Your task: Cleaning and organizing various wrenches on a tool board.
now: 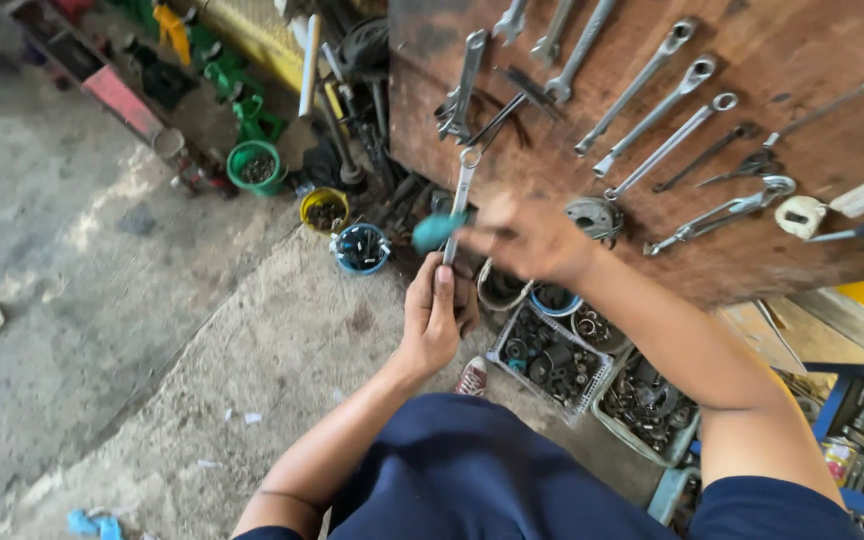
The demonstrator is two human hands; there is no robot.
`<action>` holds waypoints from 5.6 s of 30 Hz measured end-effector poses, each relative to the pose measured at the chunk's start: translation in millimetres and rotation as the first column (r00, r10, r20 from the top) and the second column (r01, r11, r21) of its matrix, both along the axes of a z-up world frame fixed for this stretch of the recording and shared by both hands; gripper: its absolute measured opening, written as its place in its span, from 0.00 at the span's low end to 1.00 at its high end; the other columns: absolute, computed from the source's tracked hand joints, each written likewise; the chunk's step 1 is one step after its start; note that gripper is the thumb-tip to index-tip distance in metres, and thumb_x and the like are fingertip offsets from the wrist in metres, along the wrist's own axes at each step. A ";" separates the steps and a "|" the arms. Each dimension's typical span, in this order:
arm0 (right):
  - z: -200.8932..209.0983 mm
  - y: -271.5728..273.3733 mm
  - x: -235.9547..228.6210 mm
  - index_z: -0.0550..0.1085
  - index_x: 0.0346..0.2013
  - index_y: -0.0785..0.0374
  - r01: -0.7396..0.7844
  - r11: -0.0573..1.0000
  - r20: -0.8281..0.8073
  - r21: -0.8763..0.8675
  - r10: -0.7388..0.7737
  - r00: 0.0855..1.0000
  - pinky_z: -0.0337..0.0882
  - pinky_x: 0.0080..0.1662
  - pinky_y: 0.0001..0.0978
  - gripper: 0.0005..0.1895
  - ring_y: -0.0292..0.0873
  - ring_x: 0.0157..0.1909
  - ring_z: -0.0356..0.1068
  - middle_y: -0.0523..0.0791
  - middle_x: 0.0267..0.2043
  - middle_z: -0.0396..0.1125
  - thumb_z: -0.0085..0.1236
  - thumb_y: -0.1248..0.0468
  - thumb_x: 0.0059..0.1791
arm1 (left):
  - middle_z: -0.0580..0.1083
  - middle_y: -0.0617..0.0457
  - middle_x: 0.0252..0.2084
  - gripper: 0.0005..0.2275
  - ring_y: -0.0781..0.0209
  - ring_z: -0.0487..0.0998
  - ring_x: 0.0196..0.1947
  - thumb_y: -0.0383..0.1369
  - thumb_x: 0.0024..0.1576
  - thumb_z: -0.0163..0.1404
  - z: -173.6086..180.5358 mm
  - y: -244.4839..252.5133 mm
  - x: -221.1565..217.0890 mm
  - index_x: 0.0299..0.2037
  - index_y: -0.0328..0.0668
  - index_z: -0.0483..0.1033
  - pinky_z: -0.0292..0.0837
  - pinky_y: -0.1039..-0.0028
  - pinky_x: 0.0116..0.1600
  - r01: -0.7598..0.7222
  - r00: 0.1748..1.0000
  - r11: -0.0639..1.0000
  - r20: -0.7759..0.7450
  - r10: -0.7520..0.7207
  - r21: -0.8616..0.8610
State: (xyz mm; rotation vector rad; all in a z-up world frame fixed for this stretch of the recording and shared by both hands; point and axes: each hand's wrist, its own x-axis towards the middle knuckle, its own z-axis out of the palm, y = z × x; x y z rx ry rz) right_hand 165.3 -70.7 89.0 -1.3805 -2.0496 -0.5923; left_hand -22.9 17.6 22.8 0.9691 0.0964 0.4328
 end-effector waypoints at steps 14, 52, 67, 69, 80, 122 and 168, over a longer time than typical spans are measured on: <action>19.2 27.6 -21.6 0.77 0.54 0.63 -0.118 0.990 -0.057 -0.071 0.114 0.992 0.74 0.42 0.37 0.14 0.45 0.44 0.70 0.44 0.46 0.63 0.60 0.70 0.53 | 0.57 0.60 0.25 0.13 0.70 0.57 0.18 0.40 0.74 0.34 11.6 15.7 -13.0 0.48 0.37 0.63 0.57 0.77 0.22 -0.111 0.991 0.992 0.074 0.107 0.051; 24.6 60.9 -2.5 0.76 0.50 0.62 -0.272 0.954 -0.722 -0.129 0.098 0.685 0.73 0.35 0.28 0.17 0.40 0.36 0.69 0.48 0.46 0.68 0.64 0.71 0.46 | 0.66 0.57 0.18 0.13 0.69 0.65 0.15 0.35 0.72 0.35 41.1 60.5 -44.0 0.46 0.33 0.69 0.60 0.76 0.22 -0.200 0.960 0.789 -0.047 0.278 0.581; 6.6 42.1 -27.2 0.76 0.55 0.70 -0.030 0.991 -0.973 -0.131 -0.123 0.197 0.74 0.43 0.22 0.13 0.34 0.44 0.73 0.46 0.49 0.72 0.60 0.71 0.55 | 0.63 0.57 0.20 0.15 0.71 0.64 0.17 0.35 0.74 0.33 27.8 57.3 -41.3 0.50 0.32 0.71 0.65 0.76 0.28 -0.058 0.991 0.922 -0.087 0.099 0.383; 11.7 43.3 -25.2 0.77 0.54 0.69 0.029 0.965 -0.917 -0.259 -0.255 0.308 0.74 0.43 0.24 0.12 0.34 0.41 0.73 0.46 0.44 0.73 0.60 0.69 0.56 | 0.64 0.57 0.18 0.14 0.71 0.65 0.16 0.34 0.72 0.34 31.6 59.6 -40.1 0.48 0.32 0.72 0.64 0.76 0.25 -0.064 0.978 0.870 -0.144 0.153 0.489; 17.6 30.0 1.8 0.79 0.47 0.63 0.009 0.743 -0.507 -0.669 -0.466 0.725 0.74 0.45 0.36 0.11 0.41 0.42 0.75 0.47 0.42 0.77 0.59 0.62 0.53 | 0.73 0.49 0.29 0.04 0.56 0.74 0.27 0.26 0.62 0.47 39.8 118.6 -48.5 0.43 0.36 0.74 0.70 0.66 0.31 -0.008 0.931 0.223 -0.074 0.358 0.975; -61.6 53.5 -20.3 0.78 0.43 0.64 0.099 0.991 -0.985 -0.088 -0.072 -0.157 0.61 0.32 0.24 0.07 0.33 0.28 0.63 0.39 0.30 0.68 0.60 0.62 0.58 | 0.69 0.44 0.25 0.07 0.55 0.67 0.21 0.25 0.64 0.49 -0.9 58.8 16.5 0.34 0.31 0.70 0.63 0.67 0.28 -0.216 0.950 0.584 0.030 0.312 0.783; -61.0 -28.5 12.7 0.77 0.40 0.64 0.326 0.945 -0.928 -0.006 0.116 -0.353 0.56 0.28 0.25 0.07 0.32 0.25 0.55 0.36 0.23 0.59 0.58 0.62 0.56 | 0.65 0.50 0.18 0.12 0.65 0.65 0.16 0.28 0.67 0.45 -7.5 -21.9 51.7 0.30 0.34 0.67 0.60 0.71 0.24 0.068 0.980 0.769 -0.188 0.068 0.636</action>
